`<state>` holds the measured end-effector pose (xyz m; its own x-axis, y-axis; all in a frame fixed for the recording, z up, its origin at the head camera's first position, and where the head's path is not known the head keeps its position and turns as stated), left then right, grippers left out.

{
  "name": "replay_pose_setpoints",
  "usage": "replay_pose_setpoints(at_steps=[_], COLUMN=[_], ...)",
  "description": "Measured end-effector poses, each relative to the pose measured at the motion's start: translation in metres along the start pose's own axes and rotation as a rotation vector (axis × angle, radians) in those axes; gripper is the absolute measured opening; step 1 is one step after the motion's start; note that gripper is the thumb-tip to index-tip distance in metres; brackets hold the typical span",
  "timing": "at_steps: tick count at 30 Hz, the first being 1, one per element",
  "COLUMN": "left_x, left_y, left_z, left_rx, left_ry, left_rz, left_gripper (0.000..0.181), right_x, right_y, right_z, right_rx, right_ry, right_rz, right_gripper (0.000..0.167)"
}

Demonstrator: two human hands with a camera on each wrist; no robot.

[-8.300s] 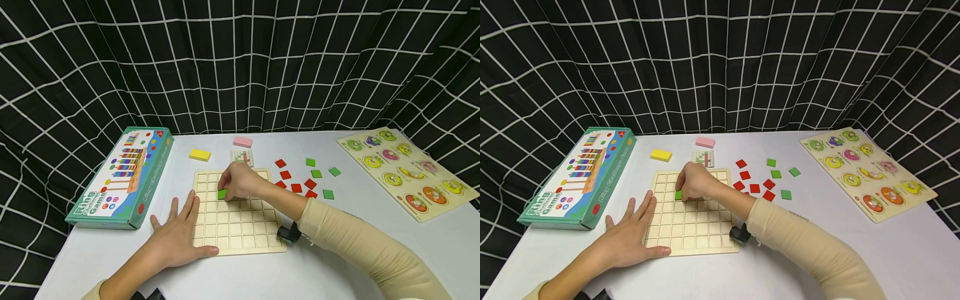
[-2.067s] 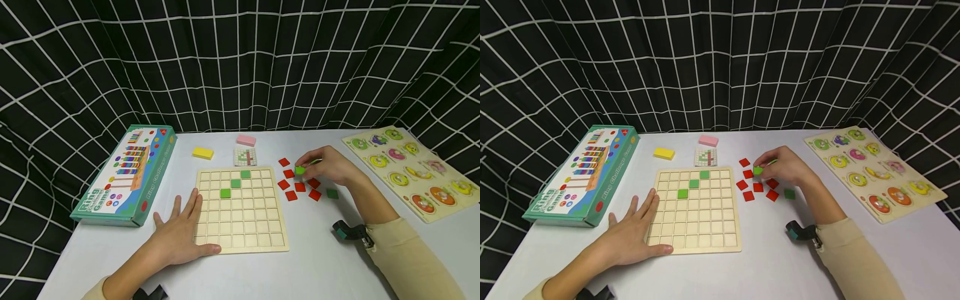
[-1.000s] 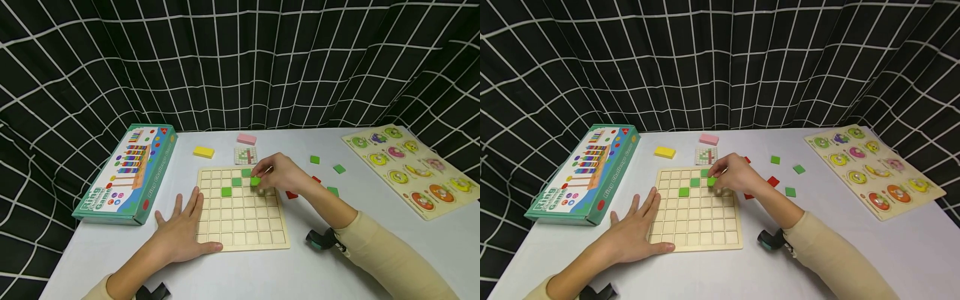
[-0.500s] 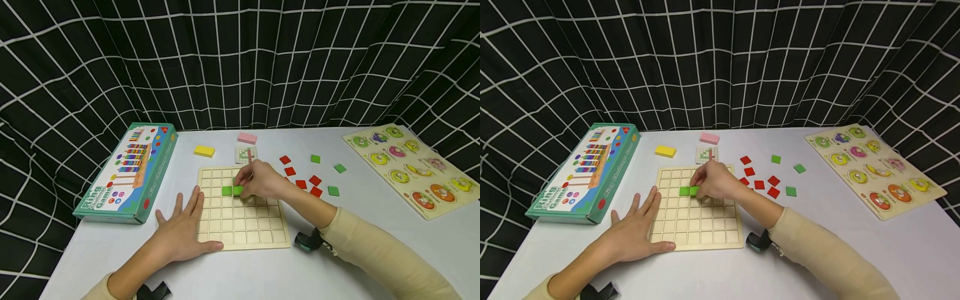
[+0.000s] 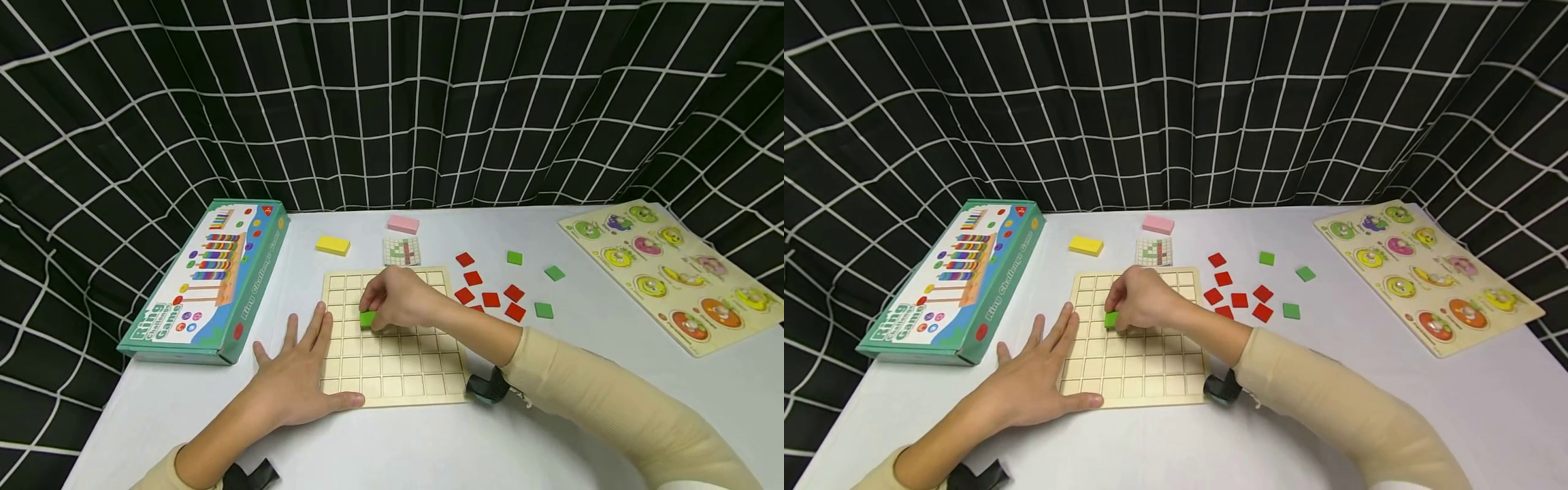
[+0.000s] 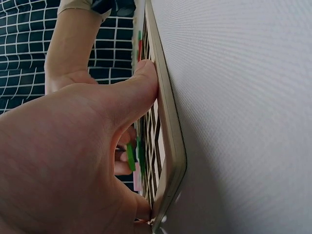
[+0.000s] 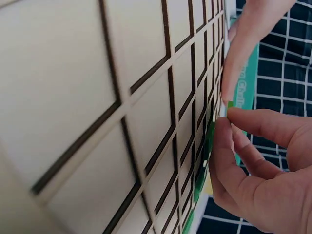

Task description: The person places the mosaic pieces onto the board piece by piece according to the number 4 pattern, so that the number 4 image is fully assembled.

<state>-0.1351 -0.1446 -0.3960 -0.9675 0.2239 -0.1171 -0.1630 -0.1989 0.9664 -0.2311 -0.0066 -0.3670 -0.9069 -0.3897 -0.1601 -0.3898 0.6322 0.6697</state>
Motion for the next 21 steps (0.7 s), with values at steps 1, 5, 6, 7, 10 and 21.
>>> replay_pose_setpoints(at_steps=[1, 5, 6, 7, 10, 21], left_x=[0.0, 0.0, 0.0, 0.0, 0.0, 0.0], left_y=[0.0, 0.001, 0.0, 0.0, 0.0, 0.0], left_z=[0.0, 0.0, 0.0, 0.0, 0.0, 0.0], left_rx=[0.001, 0.005, 0.004, 0.004, 0.005, 0.005], left_ry=[0.0, 0.001, 0.002, 0.003, 0.006, 0.004], left_rz=[0.0, -0.001, -0.002, -0.003, -0.007, -0.014], left_gripper=[0.134, 0.134, 0.134, 0.135, 0.135, 0.135], right_x=[0.001, 0.003, 0.003, 0.004, 0.005, 0.008], right_y=[-0.001, -0.006, -0.008, -0.009, -0.012, -0.017], right_z=[-0.002, -0.009, -0.01, -0.012, -0.014, -0.019], right_rx=[-0.008, -0.033, -0.039, -0.045, -0.068, -0.129], right_ry=[-0.001, 0.013, 0.017, 0.021, 0.033, 0.087], right_rz=[-0.002, 0.001, -0.001, -0.001, -0.007, -0.003], right_gripper=[0.026, 0.027, 0.027, 0.027, 0.027, 0.027])
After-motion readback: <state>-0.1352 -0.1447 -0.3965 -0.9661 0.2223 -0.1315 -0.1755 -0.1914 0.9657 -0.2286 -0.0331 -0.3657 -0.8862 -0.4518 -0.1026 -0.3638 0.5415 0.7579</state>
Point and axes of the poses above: each hand's wrist, its own x-axis towards the middle knuckle, its own y-axis out of the back of the hand, z = x × y, the point moved 9 cm from there along x, towards the middle knuckle, and after that the axes turned 10 degrees about z, right-handed, at the moved point
